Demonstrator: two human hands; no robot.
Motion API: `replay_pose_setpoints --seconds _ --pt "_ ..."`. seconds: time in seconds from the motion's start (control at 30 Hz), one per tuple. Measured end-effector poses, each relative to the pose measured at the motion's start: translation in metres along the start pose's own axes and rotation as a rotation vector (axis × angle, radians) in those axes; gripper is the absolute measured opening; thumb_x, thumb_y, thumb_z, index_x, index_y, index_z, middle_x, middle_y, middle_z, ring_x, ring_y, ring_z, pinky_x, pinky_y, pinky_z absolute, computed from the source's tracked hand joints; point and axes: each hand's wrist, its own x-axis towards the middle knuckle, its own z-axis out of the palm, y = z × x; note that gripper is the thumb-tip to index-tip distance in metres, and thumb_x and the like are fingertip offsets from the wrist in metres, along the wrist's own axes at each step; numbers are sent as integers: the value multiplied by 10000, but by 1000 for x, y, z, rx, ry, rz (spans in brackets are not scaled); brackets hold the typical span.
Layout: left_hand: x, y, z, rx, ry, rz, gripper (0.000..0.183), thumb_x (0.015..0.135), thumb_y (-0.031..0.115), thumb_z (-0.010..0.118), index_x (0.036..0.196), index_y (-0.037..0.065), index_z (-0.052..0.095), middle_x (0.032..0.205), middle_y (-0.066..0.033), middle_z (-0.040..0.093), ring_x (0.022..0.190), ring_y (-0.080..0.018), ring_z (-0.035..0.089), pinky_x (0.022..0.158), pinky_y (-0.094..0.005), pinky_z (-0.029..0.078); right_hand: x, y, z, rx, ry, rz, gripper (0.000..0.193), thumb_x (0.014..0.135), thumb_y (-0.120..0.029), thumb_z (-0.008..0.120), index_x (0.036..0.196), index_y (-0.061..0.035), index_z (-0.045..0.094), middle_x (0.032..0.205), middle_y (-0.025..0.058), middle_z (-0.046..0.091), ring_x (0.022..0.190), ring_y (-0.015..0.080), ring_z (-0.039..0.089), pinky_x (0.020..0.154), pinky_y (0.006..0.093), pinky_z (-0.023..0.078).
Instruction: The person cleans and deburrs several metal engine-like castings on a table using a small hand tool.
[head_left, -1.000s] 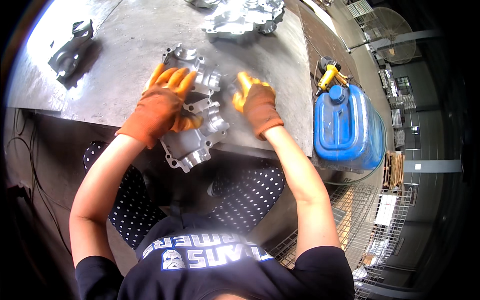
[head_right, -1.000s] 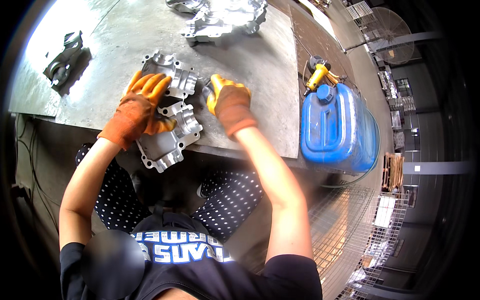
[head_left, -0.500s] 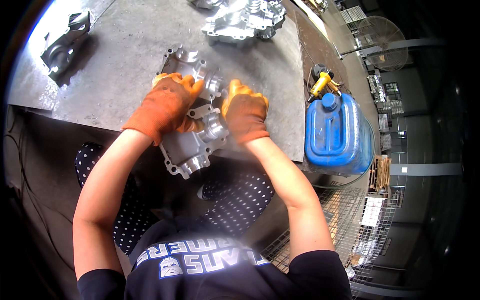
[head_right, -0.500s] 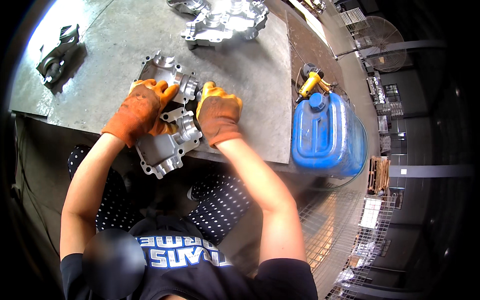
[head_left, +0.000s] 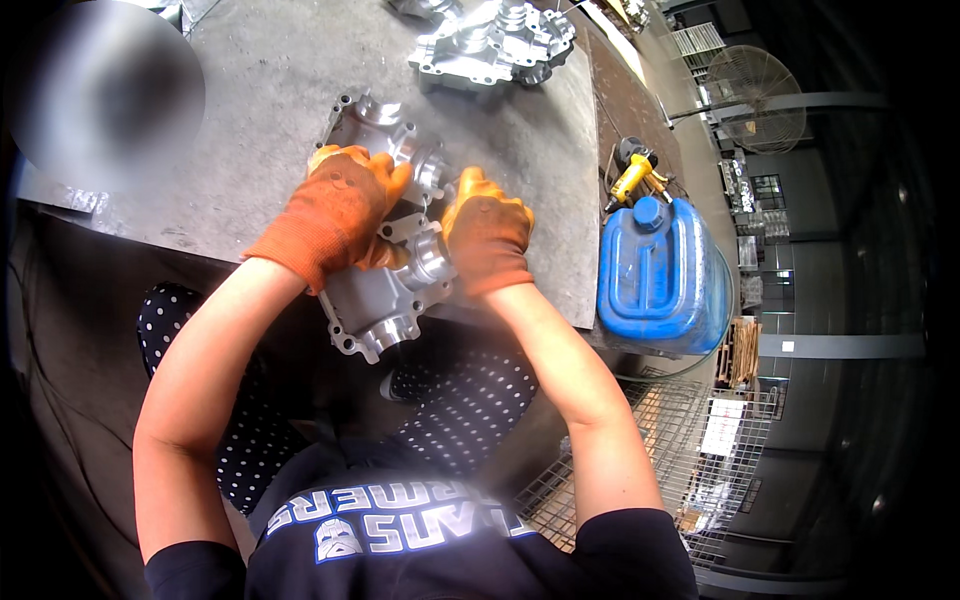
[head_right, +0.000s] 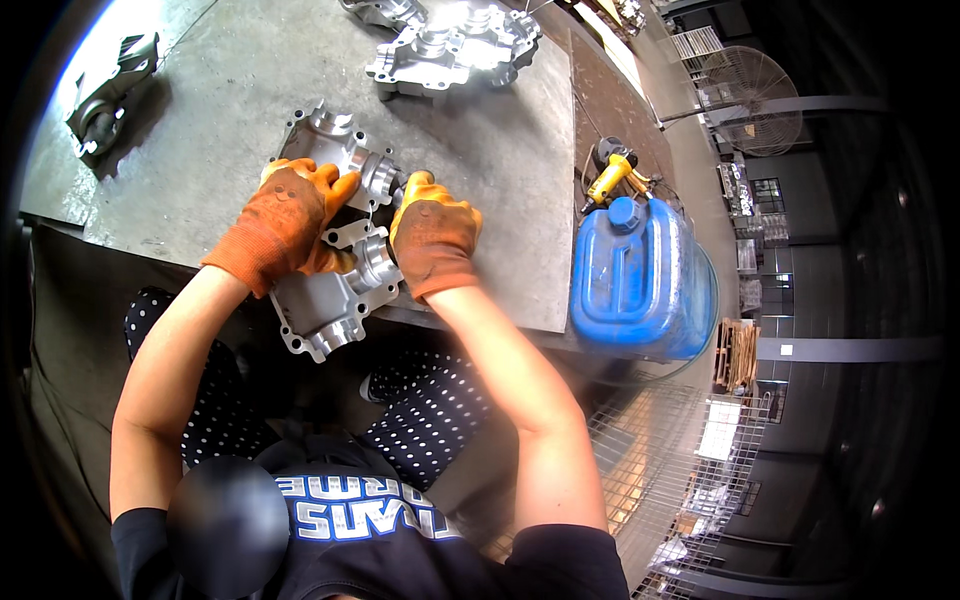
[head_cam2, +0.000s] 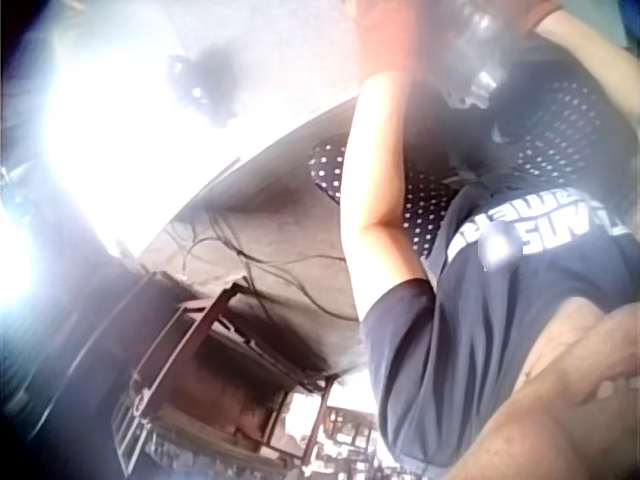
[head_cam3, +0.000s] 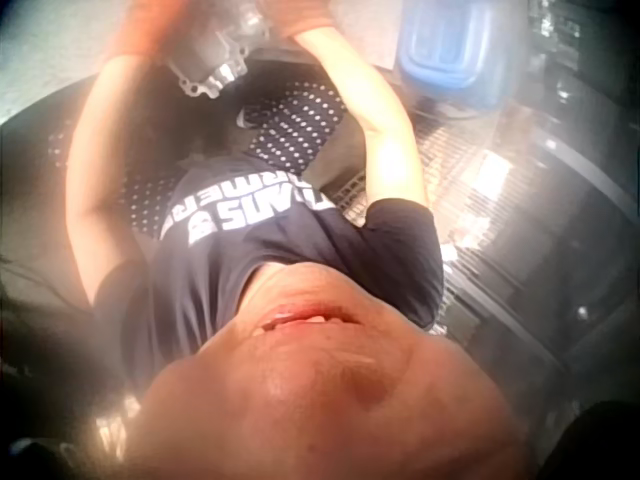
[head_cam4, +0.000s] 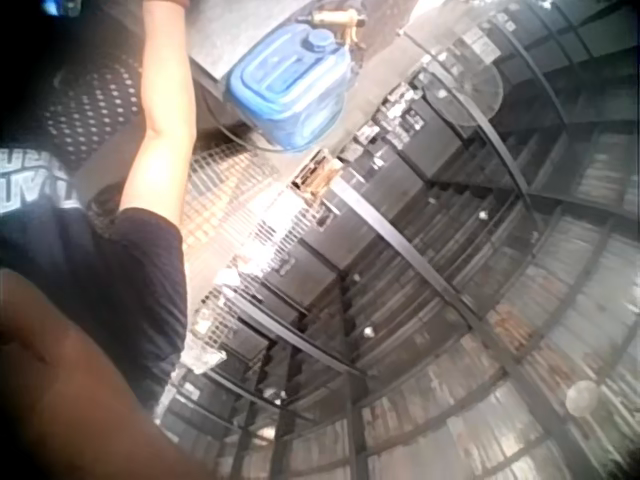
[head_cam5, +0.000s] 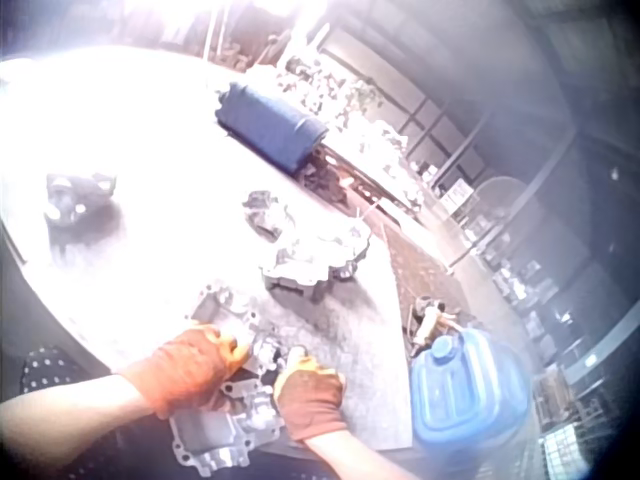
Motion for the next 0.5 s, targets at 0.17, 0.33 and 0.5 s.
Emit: replay_pose_setpoints --seconds 0.17,0.33,0.5 --pt "-1 0 2 -20 -15 -9 861 600 504 875 1278 66 574 1114 -99 658 1077 -317 633 956 -434 471 -1 -6 -12 -108 -27 -58 362 883 -213 659 1193 -38 591 946 85 739 815 280 736 737 427 520" --pt "0 -1 0 -25 -50 -3 819 621 489 871 1255 59 582 1110 -96 656 1072 -309 628 966 -436 464 -3 -11 -10 -231 40 -92 322 794 -228 754 1004 -40 598 833 85 709 758 285 719 695 415 502" --pt "0 1 -3 -60 -47 5 816 619 486 873 1250 56 585 1104 -91 657 1074 -301 625 963 -437 463 1 -11 -16 -341 -39 -161 348 874 -179 668 1176 -15 616 883 49 740 819 220 721 671 418 487"
